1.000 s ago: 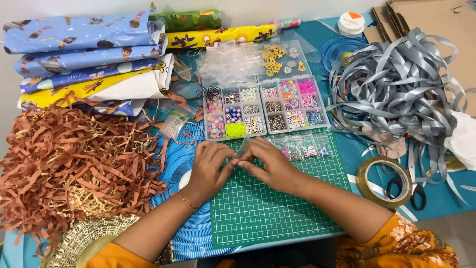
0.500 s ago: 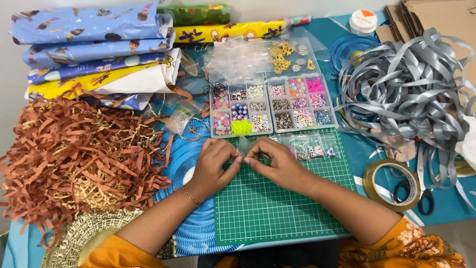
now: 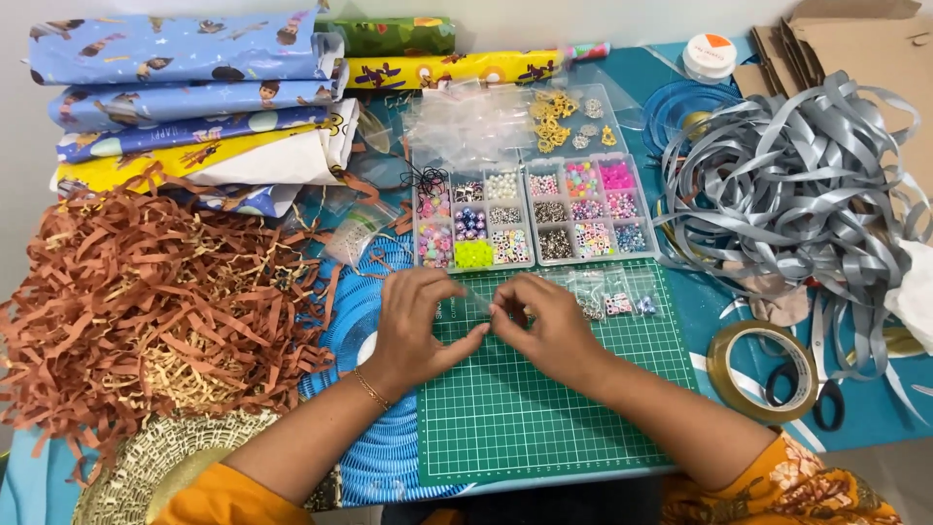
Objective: Sorting and organizing various small beads, charms, and jewelry components into a plastic storage container with multiple compartments.
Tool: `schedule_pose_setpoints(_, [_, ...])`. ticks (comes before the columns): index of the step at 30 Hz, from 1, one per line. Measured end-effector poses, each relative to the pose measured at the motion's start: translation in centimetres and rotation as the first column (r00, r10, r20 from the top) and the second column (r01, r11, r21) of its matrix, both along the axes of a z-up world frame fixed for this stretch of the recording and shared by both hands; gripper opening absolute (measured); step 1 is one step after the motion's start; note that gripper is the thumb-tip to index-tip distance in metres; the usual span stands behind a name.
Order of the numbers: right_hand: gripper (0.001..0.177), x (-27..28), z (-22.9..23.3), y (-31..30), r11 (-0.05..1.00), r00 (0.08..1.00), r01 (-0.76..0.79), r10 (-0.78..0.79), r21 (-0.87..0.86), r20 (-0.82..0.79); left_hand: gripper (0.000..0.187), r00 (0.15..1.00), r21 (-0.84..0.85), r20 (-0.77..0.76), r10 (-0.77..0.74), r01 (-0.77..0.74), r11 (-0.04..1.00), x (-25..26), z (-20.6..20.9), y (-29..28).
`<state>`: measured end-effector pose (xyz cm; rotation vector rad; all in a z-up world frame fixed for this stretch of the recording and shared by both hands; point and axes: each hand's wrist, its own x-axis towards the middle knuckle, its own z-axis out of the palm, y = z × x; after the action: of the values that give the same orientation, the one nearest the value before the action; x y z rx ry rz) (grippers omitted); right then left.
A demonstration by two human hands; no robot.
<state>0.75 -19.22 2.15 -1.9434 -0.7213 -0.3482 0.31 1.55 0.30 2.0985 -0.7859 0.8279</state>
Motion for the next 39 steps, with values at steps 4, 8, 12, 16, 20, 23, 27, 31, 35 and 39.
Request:
schedule_pose_setpoints(4, [0.005, -0.7, 0.0, 0.2, 0.956, 0.872, -0.017, 0.157, 0.293, -0.463, 0.052, 0.998, 0.072, 0.05, 0.024, -0.028, 0.997, -0.3, 0.7, -0.4])
schedule_pose_setpoints(8, [0.004, -0.7, -0.1, 0.2, 0.965, 0.841, 0.015, 0.128, 0.26, -0.525, 0.046, 1.0, 0.043, 0.002, -0.002, 0.002, 0.999, -0.3, 0.8, -0.6])
schedule_pose_setpoints(12, [0.001, -0.3, -0.6, -0.1, 0.98, 0.86, 0.025, 0.079, 0.196, -0.505, 0.04, 0.999, 0.022, -0.001, -0.041, 0.041, 0.999, -0.3, 0.3, -0.9])
schedule_pose_setpoints(16, [0.011, -0.2, 0.3, 0.0, 0.995, 0.965, -0.015, 0.04, 0.099, -0.26, 0.041, 0.999, 0.061, -0.039, -0.012, 0.014, 0.998, -0.1, -0.4, -0.5])
schedule_pose_setpoints(20, [0.012, -0.3, 1.5, 0.3, 0.995, 0.996, -0.081, 0.082, -0.065, 0.022, 0.045, 0.996, 0.033, -0.09, -0.01, 0.013, 0.999, -0.1, 0.5, -0.3])
schedule_pose_setpoints(23, [0.014, 0.0, 0.9, 0.1, 0.988, 0.994, -0.073, 0.083, -0.133, 0.07, 0.048, 0.995, 0.041, -0.093, -0.02, 0.024, 0.999, -0.2, 0.4, -0.3])
schedule_pose_setpoints(27, [0.012, 0.3, -0.4, -0.1, 0.977, 0.988, -0.041, 0.07, -0.207, 0.135, 0.045, 0.994, 0.052, -0.108, -0.022, 0.027, 0.998, -0.3, 0.4, -0.3])
schedule_pose_setpoints(31, [0.014, 0.3, 0.3, 0.1, 0.969, 0.984, -0.01, 0.053, -0.245, 0.169, 0.04, 0.994, 0.065, -0.107, -0.013, 0.02, 0.998, -0.3, 0.2, -0.4])
schedule_pose_setpoints(35, [0.018, 1.6, 0.7, -1.1, 0.971, 0.983, -0.027, 0.069, -0.238, 0.169, 0.039, 0.99, 0.033, -0.141, -0.002, 0.007, 0.999, 0.0, 0.6, -0.2])
schedule_pose_setpoints(39, [0.013, 6.1, 2.1, -3.4, 0.957, 0.991, 0.066, -0.029, -0.284, 0.133, 0.04, 0.978, -0.017, -0.203, -0.046, 0.043, 0.999, 0.0, 1.1, -0.2])
